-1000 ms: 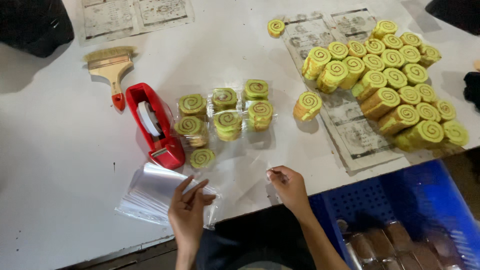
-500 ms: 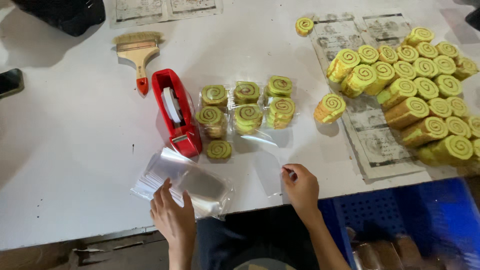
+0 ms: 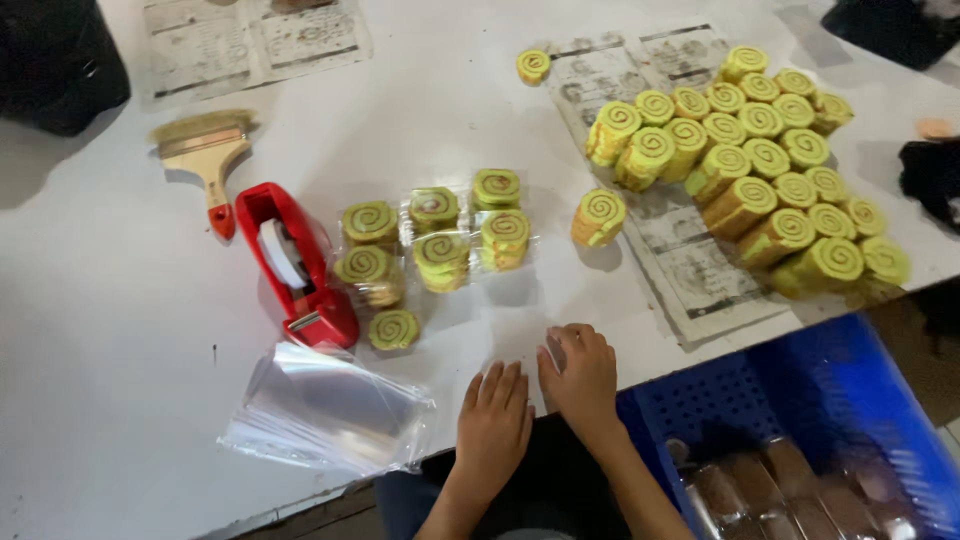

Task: The person packages small swirl cakes by placing them individually into clear plastic bags and sealing each bag with red adhesive tape from a dispenser.

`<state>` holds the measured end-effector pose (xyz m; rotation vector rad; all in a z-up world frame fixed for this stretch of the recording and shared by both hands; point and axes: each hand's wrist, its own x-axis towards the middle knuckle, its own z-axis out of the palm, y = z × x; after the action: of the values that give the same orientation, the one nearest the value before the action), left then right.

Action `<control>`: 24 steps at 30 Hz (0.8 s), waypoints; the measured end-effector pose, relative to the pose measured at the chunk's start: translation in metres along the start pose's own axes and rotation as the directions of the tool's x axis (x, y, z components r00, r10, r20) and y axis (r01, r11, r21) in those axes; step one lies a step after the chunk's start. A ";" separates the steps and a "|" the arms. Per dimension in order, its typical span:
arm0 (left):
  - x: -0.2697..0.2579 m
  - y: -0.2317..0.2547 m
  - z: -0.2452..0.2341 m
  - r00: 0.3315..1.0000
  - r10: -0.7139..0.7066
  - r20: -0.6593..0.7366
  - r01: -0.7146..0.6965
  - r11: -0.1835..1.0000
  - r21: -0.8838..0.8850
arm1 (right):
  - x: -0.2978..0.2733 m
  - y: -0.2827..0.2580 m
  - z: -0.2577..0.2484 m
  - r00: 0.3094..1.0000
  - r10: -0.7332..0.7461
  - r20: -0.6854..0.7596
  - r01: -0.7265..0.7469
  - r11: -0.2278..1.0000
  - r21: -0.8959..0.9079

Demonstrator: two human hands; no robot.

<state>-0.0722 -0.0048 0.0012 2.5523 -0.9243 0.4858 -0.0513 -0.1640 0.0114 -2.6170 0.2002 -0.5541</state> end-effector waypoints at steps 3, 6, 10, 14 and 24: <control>0.001 0.000 0.016 0.989 0.043 -0.141 -0.041 0.999 0.019 | 0.035 0.034 -0.021 0.997 0.049 -0.065 -0.048 0.999 0.021; 0.010 0.008 0.003 0.988 0.079 -0.132 -0.086 0.995 -0.044 | 0.098 0.061 -0.061 0.987 0.159 -0.010 -0.159 0.987 0.020; 0.003 0.005 0.022 0.983 0.109 -0.145 -0.125 0.987 -0.099 | 0.166 0.085 -0.074 0.990 0.041 0.135 -0.045 0.999 0.025; 0.005 0.004 0.024 0.964 0.169 -0.203 -0.187 0.980 -0.071 | 0.195 0.064 -0.084 0.870 0.073 0.488 -0.084 0.996 0.001; 0.003 -0.010 0.001 0.978 0.201 0.063 -0.187 0.964 -0.187 | 0.208 0.074 -0.053 0.883 -0.072 0.463 0.114 0.991 -0.063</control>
<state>-0.0625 0.0002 -0.0008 2.3450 -1.1987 0.3375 0.1120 -0.2983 0.0931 -2.7662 -0.0571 0.0625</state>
